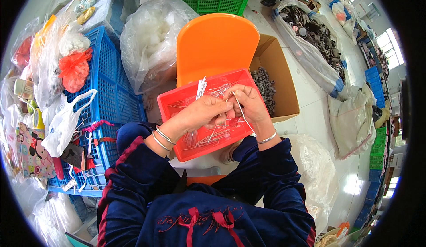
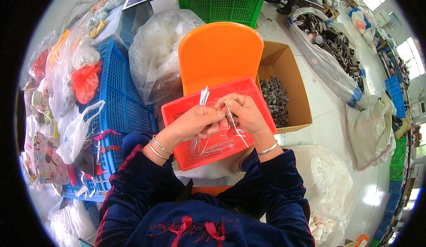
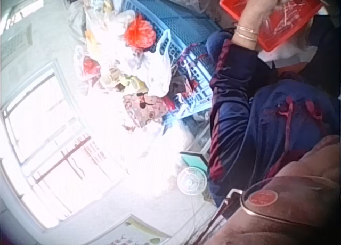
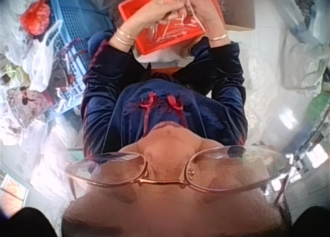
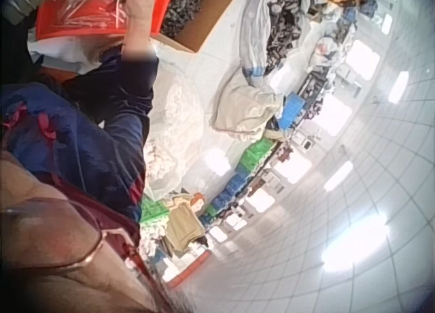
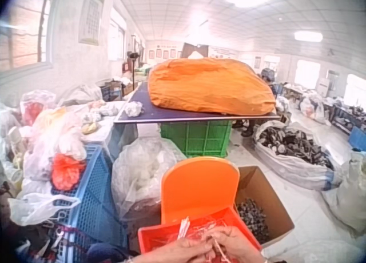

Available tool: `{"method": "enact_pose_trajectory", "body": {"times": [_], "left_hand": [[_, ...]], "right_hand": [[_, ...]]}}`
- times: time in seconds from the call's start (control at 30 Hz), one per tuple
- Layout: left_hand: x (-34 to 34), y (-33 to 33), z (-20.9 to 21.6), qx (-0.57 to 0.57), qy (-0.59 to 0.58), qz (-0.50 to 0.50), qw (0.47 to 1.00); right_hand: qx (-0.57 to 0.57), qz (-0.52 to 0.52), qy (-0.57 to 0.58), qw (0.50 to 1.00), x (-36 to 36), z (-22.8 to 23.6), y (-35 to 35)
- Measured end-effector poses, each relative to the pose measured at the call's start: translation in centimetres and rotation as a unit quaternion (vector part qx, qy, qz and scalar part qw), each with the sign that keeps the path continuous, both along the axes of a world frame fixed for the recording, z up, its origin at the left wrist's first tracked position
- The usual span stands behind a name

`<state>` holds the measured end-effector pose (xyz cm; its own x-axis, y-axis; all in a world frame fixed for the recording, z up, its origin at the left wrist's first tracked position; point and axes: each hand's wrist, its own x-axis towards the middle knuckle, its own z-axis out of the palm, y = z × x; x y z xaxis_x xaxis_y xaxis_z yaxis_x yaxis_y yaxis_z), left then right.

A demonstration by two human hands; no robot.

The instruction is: The person sits on the floor and repeatedly picks up thin metal rods from a red tray, separates them, and places them into a cardboard box. The hands handle the rods one at a time or in small groups throughout the clip.

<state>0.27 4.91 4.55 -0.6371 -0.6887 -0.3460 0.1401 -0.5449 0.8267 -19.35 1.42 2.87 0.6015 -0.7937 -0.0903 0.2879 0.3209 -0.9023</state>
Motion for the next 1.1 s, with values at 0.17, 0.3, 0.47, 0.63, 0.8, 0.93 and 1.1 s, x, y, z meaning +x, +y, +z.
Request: {"method": "enact_pose_trajectory", "body": {"times": [0.17, 0.3, 0.47, 0.63, 0.8, 0.93, 1.1], "left_hand": [[-0.2, 0.0, 0.0, -0.006, 0.009, 0.051, 0.999], [-0.3, 0.2, -0.3, -0.059, 0.019, 0.020, 0.998], [-0.3, 0.3, -0.7, -0.087, -0.002, -0.016, 0.996], [-0.6, 0.8, 0.0, -0.069, 0.000, 0.003, 0.998], [-0.6, 0.8, -0.4, -0.056, 0.003, 0.001, 0.998], [-0.7, 0.8, -0.6, -0.051, -0.003, -0.001, 0.999], [-1.1, 0.6, -1.5, -0.053, 0.020, -0.006, 0.998]], "right_hand": [[0.011, -0.040, -0.072, 0.997, -0.9, -0.5, -0.9], [0.036, -0.061, -0.071, 0.995, -0.8, -0.5, -0.9], [0.034, -0.106, -0.068, 0.991, -1.0, -0.9, -1.4], [0.008, -0.126, -0.038, 0.991, -1.5, -0.3, -1.7], [0.011, -0.123, -0.018, 0.992, -1.4, 0.5, -1.5], [0.005, -0.129, -0.033, 0.991, -1.8, 0.2, -1.8], [0.015, -0.144, -0.041, 0.989, -1.7, 0.2, -1.7]]}}
